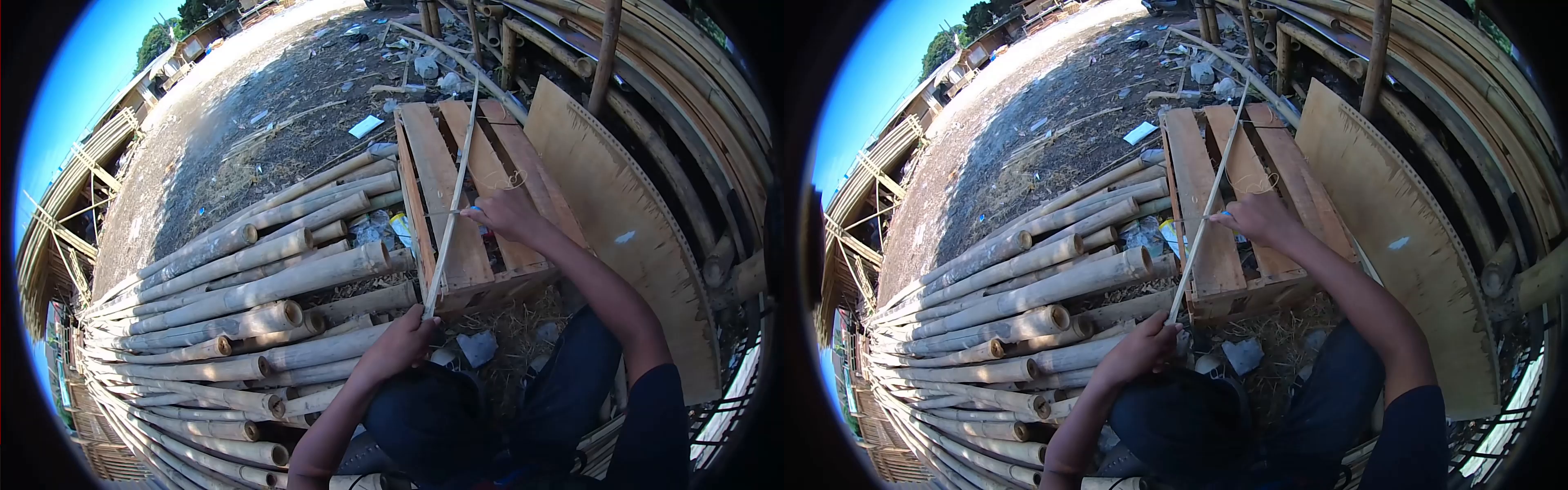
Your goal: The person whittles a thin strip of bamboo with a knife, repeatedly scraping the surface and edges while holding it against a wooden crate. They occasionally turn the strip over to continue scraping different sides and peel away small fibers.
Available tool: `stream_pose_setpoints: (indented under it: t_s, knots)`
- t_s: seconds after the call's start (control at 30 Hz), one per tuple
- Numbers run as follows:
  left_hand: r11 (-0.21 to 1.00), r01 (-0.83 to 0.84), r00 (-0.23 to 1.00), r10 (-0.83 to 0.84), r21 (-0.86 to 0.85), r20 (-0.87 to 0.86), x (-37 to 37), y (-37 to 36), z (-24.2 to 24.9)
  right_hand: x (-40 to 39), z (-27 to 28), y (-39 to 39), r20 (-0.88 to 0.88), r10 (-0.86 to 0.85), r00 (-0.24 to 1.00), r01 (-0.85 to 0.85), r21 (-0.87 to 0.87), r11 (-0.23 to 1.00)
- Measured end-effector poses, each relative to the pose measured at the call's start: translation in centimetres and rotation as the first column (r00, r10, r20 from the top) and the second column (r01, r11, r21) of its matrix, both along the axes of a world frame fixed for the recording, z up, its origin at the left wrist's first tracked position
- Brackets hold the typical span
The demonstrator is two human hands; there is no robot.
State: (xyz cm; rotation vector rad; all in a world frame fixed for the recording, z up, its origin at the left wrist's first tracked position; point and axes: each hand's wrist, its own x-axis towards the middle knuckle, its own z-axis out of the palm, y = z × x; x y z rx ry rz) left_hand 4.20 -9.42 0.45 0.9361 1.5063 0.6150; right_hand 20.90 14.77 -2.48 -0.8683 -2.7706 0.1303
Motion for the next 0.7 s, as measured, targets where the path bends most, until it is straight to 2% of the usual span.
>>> stream_pose_setpoints:
  t_s: [0.03,0.1,0.2,0.3,0.37,0.4,0.43,0.47,0.5,0.53,0.57,0.6,0.63,0.67,0.7]
  knots:
    - [1.000,-0.004,1.000,0.004,0.006,0.006,0.0,-0.1,-0.2,-0.3,0.0,0.2,-0.047,0.005,0.999,-0.001,0.082,0.997]
    - [0.994,-0.060,0.966,0.080,-0.090,0.247,-0.4,-0.3,-0.2,0.4,-0.6,-1.4,-0.120,-0.010,0.993,0.019,0.072,0.997]
    - [0.997,-0.042,0.976,0.055,-0.066,0.209,-0.3,-0.7,0.6,1.0,-1.1,-1.2,-0.031,0.075,0.997,-0.072,0.082,0.994]
    - [0.991,-0.124,0.980,0.129,-0.042,0.152,-0.2,0.4,0.5,0.6,-0.5,1.7,0.025,0.002,1.000,-0.005,0.139,0.990]
    - [0.993,-0.088,0.981,0.099,-0.072,0.168,-0.3,-0.1,0.1,-0.2,-0.8,-1.6,-0.020,-0.005,1.000,0.007,0.111,0.994]
    - [0.996,-0.059,0.979,0.071,-0.067,0.193,-0.4,-0.5,0.0,0.1,-1.1,-2.3,-0.054,0.069,0.996,-0.064,0.084,0.994]
    - [0.998,-0.037,0.973,0.049,-0.058,0.224,-0.5,-0.6,-0.1,0.5,-1.3,-0.7,-0.058,0.063,0.996,-0.058,0.087,0.995]
    - [0.997,-0.034,0.987,0.044,-0.071,0.155,-0.7,-0.4,-0.1,0.9,-1.7,1.5,-0.084,0.056,0.995,-0.044,0.139,0.989]
    - [0.996,-0.034,0.986,0.046,-0.078,0.157,-0.5,-0.6,-0.1,1.1,-2.1,2.6,-0.116,0.048,0.992,-0.025,0.192,0.981]
    - [0.997,-0.045,0.988,0.055,-0.070,0.147,-0.4,0.0,0.2,-0.1,-1.9,1.7,-0.134,-0.023,0.991,0.047,0.176,0.983]
    - [0.995,-0.056,0.988,0.066,-0.078,0.139,-0.2,0.1,0.4,-0.4,-2.4,0.7,-0.132,-0.022,0.991,0.046,0.177,0.983]
    - [0.998,-0.016,0.969,0.031,-0.064,0.247,0.0,-0.1,0.1,-0.6,-3.0,-0.3,-0.116,0.027,0.993,-0.006,0.185,0.983]
    - [0.998,-0.008,0.971,0.022,-0.063,0.237,-0.4,0.0,0.2,-0.8,-3.2,-0.7,-0.104,0.076,0.992,-0.054,0.197,0.979]
    - [0.998,-0.029,0.976,0.042,-0.063,0.212,-0.5,0.1,0.4,0.1,-2.3,1.0,0.052,-0.048,0.998,0.040,0.147,0.988]
    - [0.996,-0.059,0.978,0.072,-0.072,0.194,-0.2,-0.1,0.7,0.2,-2.1,1.6,0.059,-0.044,0.997,0.036,0.139,0.990]
